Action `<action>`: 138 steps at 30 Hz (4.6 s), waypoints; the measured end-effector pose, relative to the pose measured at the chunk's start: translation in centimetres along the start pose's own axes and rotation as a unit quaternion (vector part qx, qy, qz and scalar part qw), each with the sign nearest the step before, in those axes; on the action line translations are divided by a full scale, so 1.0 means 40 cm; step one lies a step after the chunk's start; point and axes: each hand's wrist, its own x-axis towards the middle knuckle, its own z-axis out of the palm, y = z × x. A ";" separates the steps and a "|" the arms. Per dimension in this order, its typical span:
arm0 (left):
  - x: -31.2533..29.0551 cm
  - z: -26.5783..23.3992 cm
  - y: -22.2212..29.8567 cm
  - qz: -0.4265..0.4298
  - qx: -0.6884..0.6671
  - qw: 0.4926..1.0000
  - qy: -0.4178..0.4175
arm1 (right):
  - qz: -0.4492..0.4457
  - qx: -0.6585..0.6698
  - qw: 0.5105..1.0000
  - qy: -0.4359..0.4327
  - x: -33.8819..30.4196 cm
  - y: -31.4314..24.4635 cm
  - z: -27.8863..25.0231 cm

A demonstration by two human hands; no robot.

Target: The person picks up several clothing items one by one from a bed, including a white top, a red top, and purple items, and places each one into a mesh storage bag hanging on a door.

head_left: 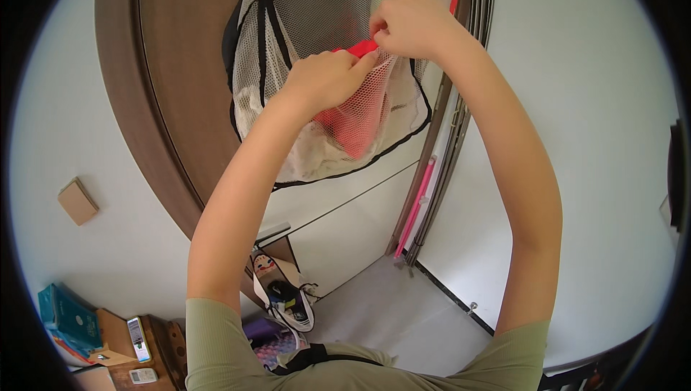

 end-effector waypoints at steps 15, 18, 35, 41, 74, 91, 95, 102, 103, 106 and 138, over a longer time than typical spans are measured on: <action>-0.128 0.013 -0.011 0.194 -0.003 0.898 0.396 | 0.032 0.298 0.889 0.347 -0.190 -0.082 0.056; -0.179 0.020 -0.010 0.174 -0.021 0.901 0.397 | 0.077 0.404 0.842 0.350 -0.236 -0.128 0.094; -0.468 0.196 -0.068 -0.093 -0.100 0.942 0.306 | 0.129 0.793 0.579 0.140 -0.399 -0.416 0.233; -0.603 0.212 -0.080 -0.218 -0.173 0.909 0.310 | 0.099 0.853 0.510 0.054 -0.426 -0.535 0.246; -1.711 0.027 0.317 -0.543 0.011 0.669 0.508 | -0.180 0.898 0.228 -0.330 -0.813 -1.361 -0.406; -2.137 -0.061 0.529 -0.632 0.201 0.388 0.640 | -0.497 0.763 0.094 -0.402 -0.905 -1.830 -0.821; -2.201 -0.070 0.529 -0.642 0.230 0.323 0.656 | -0.544 0.733 0.057 -0.405 -0.890 -1.947 -0.906; -2.282 -0.086 0.560 -0.650 0.246 0.213 0.687 | -0.611 0.679 0.024 -0.406 -0.897 -2.146 -1.049; -2.299 -0.086 0.569 -0.649 0.254 0.202 0.688 | -0.617 0.675 0.017 -0.404 -0.903 -2.166 -1.075; -2.368 -0.082 0.600 -0.643 0.269 0.179 0.695 | -0.629 0.660 -0.002 -0.412 -0.944 -2.218 -1.148; -3.406 -0.241 0.994 -0.671 0.218 0.112 0.700 | -0.690 0.576 0.091 -0.429 -1.646 -2.707 -1.908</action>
